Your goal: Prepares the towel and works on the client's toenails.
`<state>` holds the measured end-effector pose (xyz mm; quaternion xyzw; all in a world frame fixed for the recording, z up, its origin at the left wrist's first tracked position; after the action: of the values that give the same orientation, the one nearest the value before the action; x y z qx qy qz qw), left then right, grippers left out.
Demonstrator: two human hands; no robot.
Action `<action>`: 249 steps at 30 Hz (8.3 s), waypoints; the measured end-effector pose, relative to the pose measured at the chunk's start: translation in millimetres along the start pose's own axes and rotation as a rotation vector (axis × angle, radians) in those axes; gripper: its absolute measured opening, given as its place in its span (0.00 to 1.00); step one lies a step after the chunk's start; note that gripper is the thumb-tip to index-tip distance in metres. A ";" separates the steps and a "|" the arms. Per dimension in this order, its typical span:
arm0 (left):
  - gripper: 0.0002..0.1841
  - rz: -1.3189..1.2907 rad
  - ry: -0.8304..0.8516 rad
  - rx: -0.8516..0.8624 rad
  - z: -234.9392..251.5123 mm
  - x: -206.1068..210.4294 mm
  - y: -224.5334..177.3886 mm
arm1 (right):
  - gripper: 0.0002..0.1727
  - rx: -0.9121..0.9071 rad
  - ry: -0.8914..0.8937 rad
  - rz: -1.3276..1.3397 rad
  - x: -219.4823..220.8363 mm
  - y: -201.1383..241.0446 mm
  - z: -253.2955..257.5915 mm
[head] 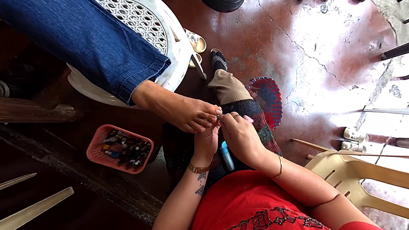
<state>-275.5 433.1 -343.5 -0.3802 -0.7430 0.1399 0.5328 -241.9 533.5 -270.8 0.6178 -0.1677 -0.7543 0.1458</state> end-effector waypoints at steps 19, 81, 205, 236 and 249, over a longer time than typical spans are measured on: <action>0.13 -0.055 0.013 -0.030 -0.1 -2.3 1.4 | 0.08 0.167 0.206 0.309 -12.5 -8.8 9.0; 0.11 -0.430 0.210 -0.239 -17.3 -10.1 -8.9 | 0.10 0.071 0.350 0.726 -51.2 -63.9 -2.9; 0.14 -0.344 0.182 -0.154 -17.3 -12.5 -11.2 | 0.08 -0.050 0.198 0.048 -28.6 -1.1 16.6; 0.13 -0.314 0.175 -0.163 -16.5 -15.1 -10.6 | 0.11 -0.083 0.429 0.022 -38.9 -0.2 45.3; 0.12 -0.337 0.193 -0.177 -16.8 -15.9 -10.0 | 0.10 -0.092 0.319 0.086 -31.5 -5.8 33.0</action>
<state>-262.3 411.8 -341.6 -0.3077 -0.7510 -0.0541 0.5818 -268.2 554.6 -239.5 0.7148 -0.1340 -0.6465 0.2306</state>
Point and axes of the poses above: each hand's wrist, its own z-axis towards the middle knuckle, its own x-axis out of the palm, y = z × x, the point moved 3 cm from there along z, towards the middle knuckle, and after that the axes turned 9 degrees about -z, right-handed, at the moved point
